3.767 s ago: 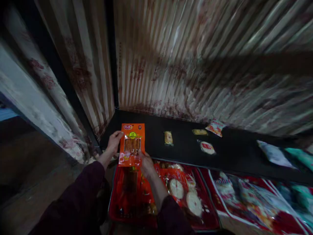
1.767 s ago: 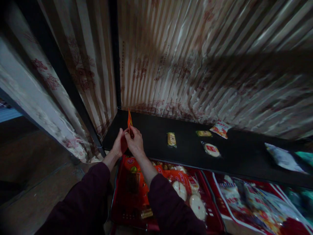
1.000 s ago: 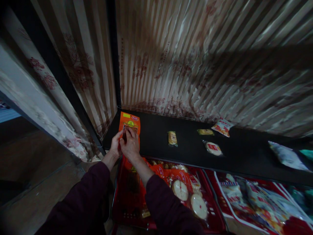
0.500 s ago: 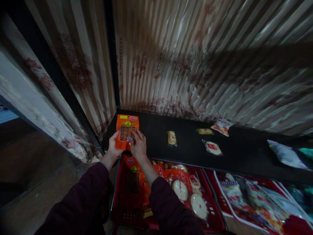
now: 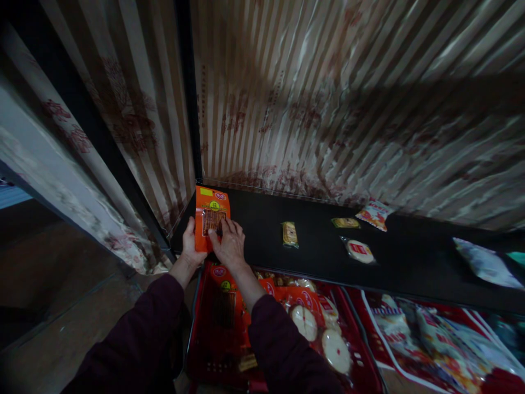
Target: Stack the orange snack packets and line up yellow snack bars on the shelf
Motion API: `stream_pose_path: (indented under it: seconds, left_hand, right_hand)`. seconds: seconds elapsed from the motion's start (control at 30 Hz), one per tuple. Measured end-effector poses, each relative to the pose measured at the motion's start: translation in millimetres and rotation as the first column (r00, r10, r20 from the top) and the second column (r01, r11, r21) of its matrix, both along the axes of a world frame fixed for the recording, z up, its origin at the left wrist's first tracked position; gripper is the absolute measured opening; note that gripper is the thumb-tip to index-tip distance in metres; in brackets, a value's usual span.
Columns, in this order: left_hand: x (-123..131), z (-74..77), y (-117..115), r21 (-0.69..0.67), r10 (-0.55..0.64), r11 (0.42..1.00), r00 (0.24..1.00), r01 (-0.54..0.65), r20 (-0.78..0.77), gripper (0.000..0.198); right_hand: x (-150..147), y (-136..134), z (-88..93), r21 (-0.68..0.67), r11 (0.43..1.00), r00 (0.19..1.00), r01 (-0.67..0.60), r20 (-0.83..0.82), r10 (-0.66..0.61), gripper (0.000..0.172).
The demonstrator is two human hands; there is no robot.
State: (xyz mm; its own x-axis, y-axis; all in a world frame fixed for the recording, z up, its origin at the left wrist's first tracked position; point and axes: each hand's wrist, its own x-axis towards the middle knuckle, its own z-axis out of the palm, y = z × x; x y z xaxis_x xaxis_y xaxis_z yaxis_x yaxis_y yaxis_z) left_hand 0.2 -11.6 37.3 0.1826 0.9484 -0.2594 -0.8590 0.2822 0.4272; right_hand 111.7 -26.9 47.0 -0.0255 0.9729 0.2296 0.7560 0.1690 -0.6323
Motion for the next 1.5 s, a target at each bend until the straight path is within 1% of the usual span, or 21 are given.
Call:
stream_pose_path:
  seconds: [0.07, 0.2, 0.27, 0.33, 0.4, 0.5, 0.53, 0.6, 0.7, 0.8, 0.87, 0.93, 1.0, 1.1, 1.2, 1.27, 1.37, 1.5]
  left_hand:
    - [1, -0.7, 0, -0.012, -0.01, 1.0, 0.999, 0.01, -0.035, 0.052]
    - [7, -3.6, 1, -0.01, 0.021, 1.0, 0.995, -0.022, -0.099, 0.031]
    - [10, -5.8, 1, 0.025, 0.064, 0.998, 0.99, -0.061, -0.127, 0.036]
    - [14, -7.7, 2, 0.076, 0.1, 0.993, 0.982, -0.089, -0.159, 0.043]
    - [16, -8.9, 2, 0.128, 0.123, 0.987, 0.97, -0.098, -0.209, 0.046]
    - [17, -9.6, 3, 0.238, 0.162, 0.968, 0.924, -0.081, -0.346, 0.048]
    - [18, -10.1, 3, 0.281, 0.183, 0.957, 0.896, -0.068, -0.406, 0.048]
    - [18, -12.3, 4, 0.359, 0.248, 0.932, 0.81, -0.05, -0.532, 0.046]
    - [19, -18.5, 7, 0.417, 0.34, 0.908, 0.631, -0.029, -0.697, 0.043]
    - [20, -25.0, 11, 0.433, 0.388, 0.901, 0.454, -0.004, -0.802, 0.041]
    - [19, -27.5, 14, 0.44, 0.405, 0.898, 0.364, 0.013, -0.838, 0.042]
    - [18, -28.8, 16, 0.455, 0.427, 0.89, 0.298, 0.027, -0.854, 0.041]
    - [17, -29.9, 20, 0.483, 0.464, 0.875, 0.234, 0.031, -0.854, 0.04]
    - [15, -33.6, 28, 0.521, 0.516, 0.853, 0.133, 0.005, -0.846, 0.037]
    - [11, -38.5, 36, 0.528, 0.529, 0.849, 0.055, -0.03, -0.847, 0.032]
    - [8, -40.5, 42, 0.526, 0.527, 0.85, 0.025, -0.043, -0.85, 0.029]
    - [2, -39.6, 49, 0.501, 0.503, 0.863, 0.008, -0.06, -0.864, 0.028]
    - [-5, -33.6, 57, 0.394, 0.396, 0.916, 0.013, -0.075, -0.918, 0.032]
  right_hand:
    - [-2, 2, 4.6, -0.057, 0.998, 0.996, -0.028, -0.088, 0.023, 0.06]
    - [-3, 7, 11.9, -0.147, 0.983, 0.944, -0.108, -0.325, 0.055, 0.067]
    - [-2, 9, 14.3, -0.175, 0.971, 0.897, -0.162, -0.436, 0.071, 0.069]
    - [0, 10, 16.0, -0.187, 0.957, 0.838, -0.221, -0.538, 0.089, 0.068]
    - [1, 11, 17.4, -0.164, 0.948, 0.763, -0.272, -0.637, 0.109, 0.064]
    - [1, 11, 18.8, -0.12, 0.933, 0.606, -0.339, -0.786, 0.119, 0.056]
    - [0, 11, 19.0, -0.121, 0.927, 0.544, -0.356, -0.833, 0.1, 0.054]
    - [-1, 11, 18.6, -0.148, 0.91, 0.421, -0.387, -0.906, 0.031, 0.049]
    - [-3, 14, 16.4, -0.18, 0.898, 0.259, -0.401, -0.963, -0.078, 0.037]
    - [-3, 19, 13.1, -0.205, 0.912, 0.129, -0.355, -0.977, -0.169, 0.021]
    - [-2, 23, 11.1, -0.252, 0.911, 0.073, -0.326, -0.968, -0.242, 0.014]
    - [-2, 27, 8.8, -0.297, 0.906, 0.047, -0.302, -0.954, -0.298, 0.012]
    - [-1, 32, 5.8, -0.322, 0.904, 0.04, -0.282, -0.945, -0.324, 0.011]
    - [2, 39, -0.3, -0.316, 0.917, 0.045, -0.243, -0.948, -0.314, 0.009]
    - [6, 48, -6.7, -0.293, 0.924, 0.069, -0.245, -0.956, -0.284, 0.009]
    - [8, 54, -10.2, -0.293, 0.92, 0.085, -0.261, -0.956, -0.281, 0.01]
    - [10, 62, -14.8, -0.316, 0.916, 0.078, -0.246, -0.949, -0.307, 0.008]
    - [8, 75, -21.6, -0.348, 0.912, 0.059, -0.218, -0.937, -0.344, 0.004]
